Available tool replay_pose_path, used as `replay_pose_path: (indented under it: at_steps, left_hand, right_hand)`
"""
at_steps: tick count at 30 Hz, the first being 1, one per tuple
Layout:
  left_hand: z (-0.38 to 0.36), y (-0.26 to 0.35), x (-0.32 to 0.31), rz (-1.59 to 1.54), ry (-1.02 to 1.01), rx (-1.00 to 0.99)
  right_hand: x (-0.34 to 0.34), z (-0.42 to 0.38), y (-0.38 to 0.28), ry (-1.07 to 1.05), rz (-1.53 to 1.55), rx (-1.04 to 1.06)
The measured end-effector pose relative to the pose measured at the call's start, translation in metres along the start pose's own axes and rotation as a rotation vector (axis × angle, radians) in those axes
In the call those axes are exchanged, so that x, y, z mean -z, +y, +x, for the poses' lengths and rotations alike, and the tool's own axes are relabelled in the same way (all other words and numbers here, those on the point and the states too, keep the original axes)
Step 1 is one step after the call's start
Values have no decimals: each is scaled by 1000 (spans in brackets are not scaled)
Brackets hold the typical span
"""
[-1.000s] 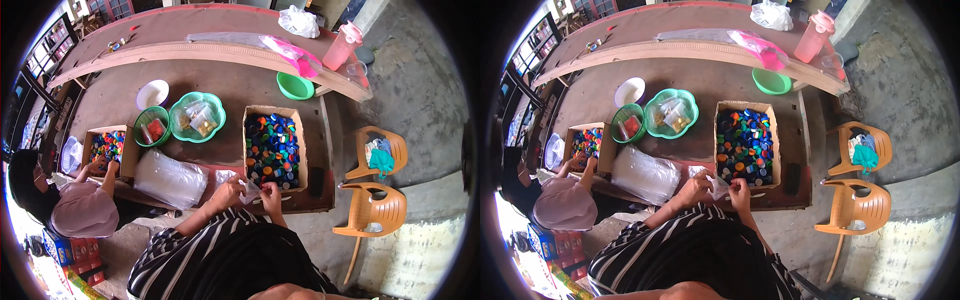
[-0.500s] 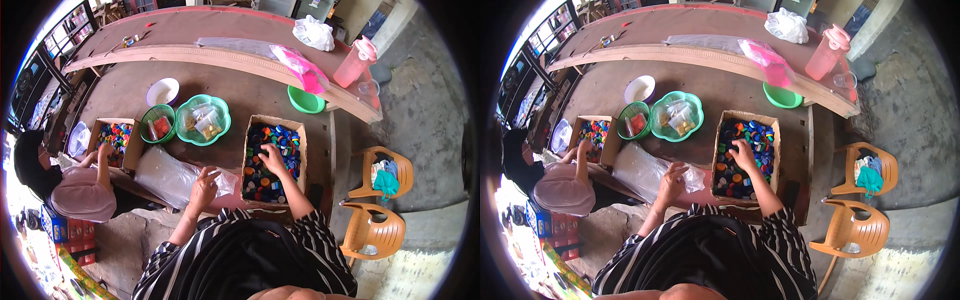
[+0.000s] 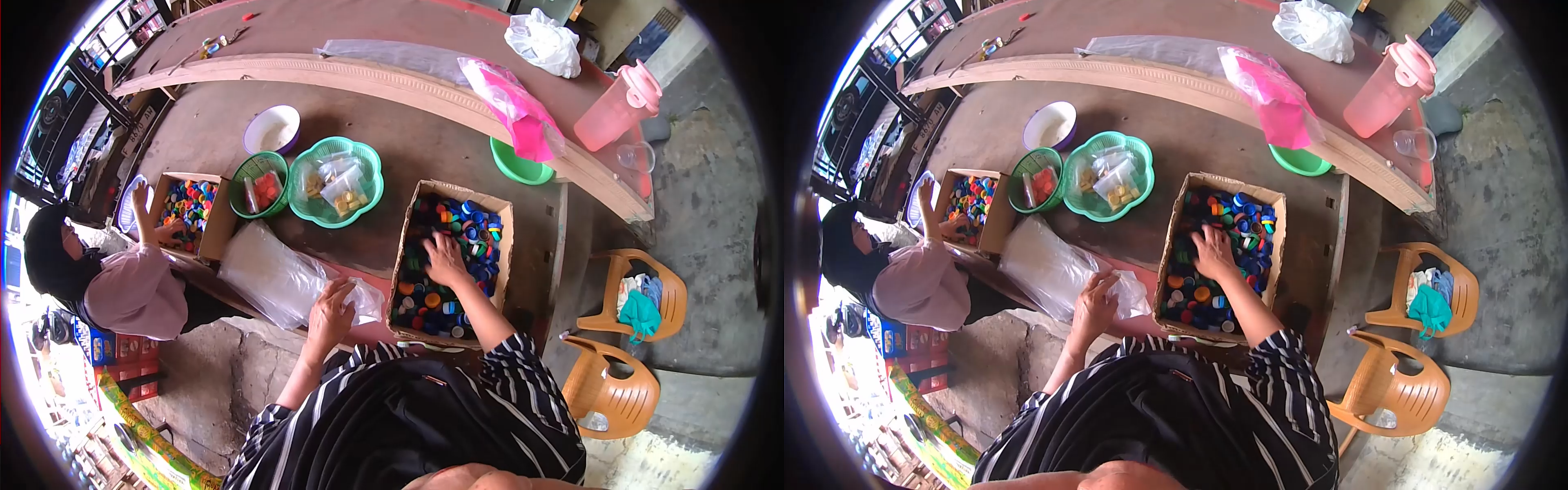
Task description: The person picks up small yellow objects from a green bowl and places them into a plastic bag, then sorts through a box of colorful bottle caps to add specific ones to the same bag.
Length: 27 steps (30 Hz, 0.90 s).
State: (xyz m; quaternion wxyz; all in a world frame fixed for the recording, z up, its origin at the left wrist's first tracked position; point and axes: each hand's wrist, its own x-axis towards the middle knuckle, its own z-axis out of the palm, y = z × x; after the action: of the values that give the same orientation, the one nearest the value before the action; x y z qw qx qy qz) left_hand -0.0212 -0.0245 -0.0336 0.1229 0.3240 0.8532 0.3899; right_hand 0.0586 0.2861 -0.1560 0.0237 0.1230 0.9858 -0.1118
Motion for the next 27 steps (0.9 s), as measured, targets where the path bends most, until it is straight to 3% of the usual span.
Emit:
replay_pose_path:
  at_steps: [8, 12, 18, 22, 27]
  left_hand:
    - [12, 2, -13, 12, 47, -50]
    - [12, 9, -10, -18, 60, -88]
    - [-1, 19, -9, -16, 111, -64]
    - [-16, 23, -10, -64, 119, -32]
    - [-37, 27, -9, -30, 174, -68]
  right_hand:
    - [19, -89, 3, -214, 92, 76]
    - [59, -101, 0, -446, 347, -47]
    - [45, -53, 22, 100, 450, 103]
    - [20, 12, 26, 206, 438, 22]
    - [-22, 71, 18, 130, 10, 109]
